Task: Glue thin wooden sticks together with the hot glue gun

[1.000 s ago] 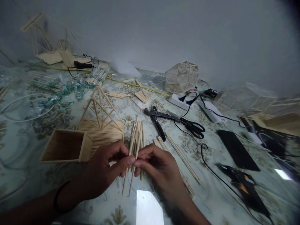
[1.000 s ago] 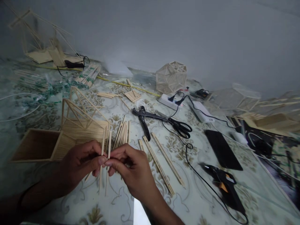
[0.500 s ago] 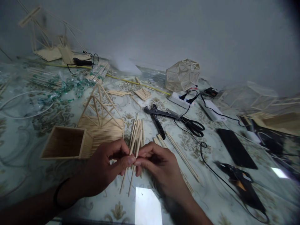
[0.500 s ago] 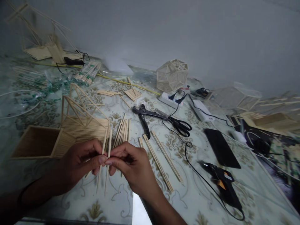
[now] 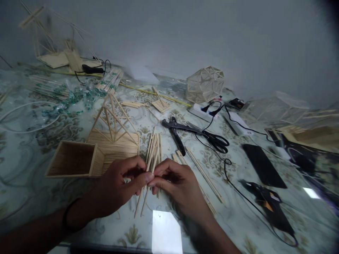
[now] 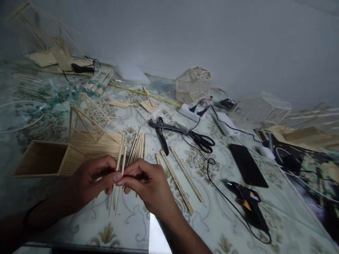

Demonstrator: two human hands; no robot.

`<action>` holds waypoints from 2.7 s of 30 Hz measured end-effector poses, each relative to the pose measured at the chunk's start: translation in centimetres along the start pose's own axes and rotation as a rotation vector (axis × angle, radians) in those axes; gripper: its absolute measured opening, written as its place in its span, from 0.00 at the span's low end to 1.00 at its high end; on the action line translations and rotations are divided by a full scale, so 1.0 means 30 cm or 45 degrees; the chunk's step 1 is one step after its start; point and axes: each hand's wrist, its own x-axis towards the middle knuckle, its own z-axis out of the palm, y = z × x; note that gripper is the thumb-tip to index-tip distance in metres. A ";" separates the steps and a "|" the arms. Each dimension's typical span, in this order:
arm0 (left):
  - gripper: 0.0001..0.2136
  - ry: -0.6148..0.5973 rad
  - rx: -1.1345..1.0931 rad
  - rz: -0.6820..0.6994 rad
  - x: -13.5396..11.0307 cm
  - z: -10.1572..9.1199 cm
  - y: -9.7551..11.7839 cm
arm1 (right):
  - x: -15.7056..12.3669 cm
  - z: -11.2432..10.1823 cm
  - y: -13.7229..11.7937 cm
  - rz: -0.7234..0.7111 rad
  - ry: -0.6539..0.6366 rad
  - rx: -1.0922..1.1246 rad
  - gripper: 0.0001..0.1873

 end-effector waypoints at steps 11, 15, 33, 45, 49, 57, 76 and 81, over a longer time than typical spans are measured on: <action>0.10 0.045 0.121 0.050 0.010 -0.004 -0.002 | 0.011 -0.021 -0.022 -0.027 0.006 0.074 0.13; 0.11 0.061 0.166 0.105 0.007 -0.002 -0.019 | 0.013 -0.028 -0.025 -0.028 -0.016 0.080 0.13; 0.07 -0.034 0.149 0.147 -0.002 -0.004 -0.012 | 0.012 -0.084 -0.051 -0.165 -0.045 0.098 0.16; 0.05 -0.177 0.097 0.149 -0.020 0.007 0.014 | 0.025 -0.069 -0.056 -0.222 -0.313 0.263 0.15; 0.05 -0.178 0.104 0.171 -0.024 0.009 0.014 | 0.020 -0.061 -0.045 -0.144 -0.255 0.310 0.15; 0.04 -0.198 0.082 0.152 -0.024 0.003 0.015 | 0.018 -0.045 -0.024 -0.157 -0.220 0.382 0.12; 0.05 -0.166 0.022 0.076 -0.030 -0.003 0.003 | 0.030 -0.030 -0.019 -0.092 -0.223 0.378 0.13; 0.07 -0.088 0.088 0.133 -0.023 -0.002 0.015 | 0.021 -0.065 -0.039 -0.239 -0.063 0.144 0.14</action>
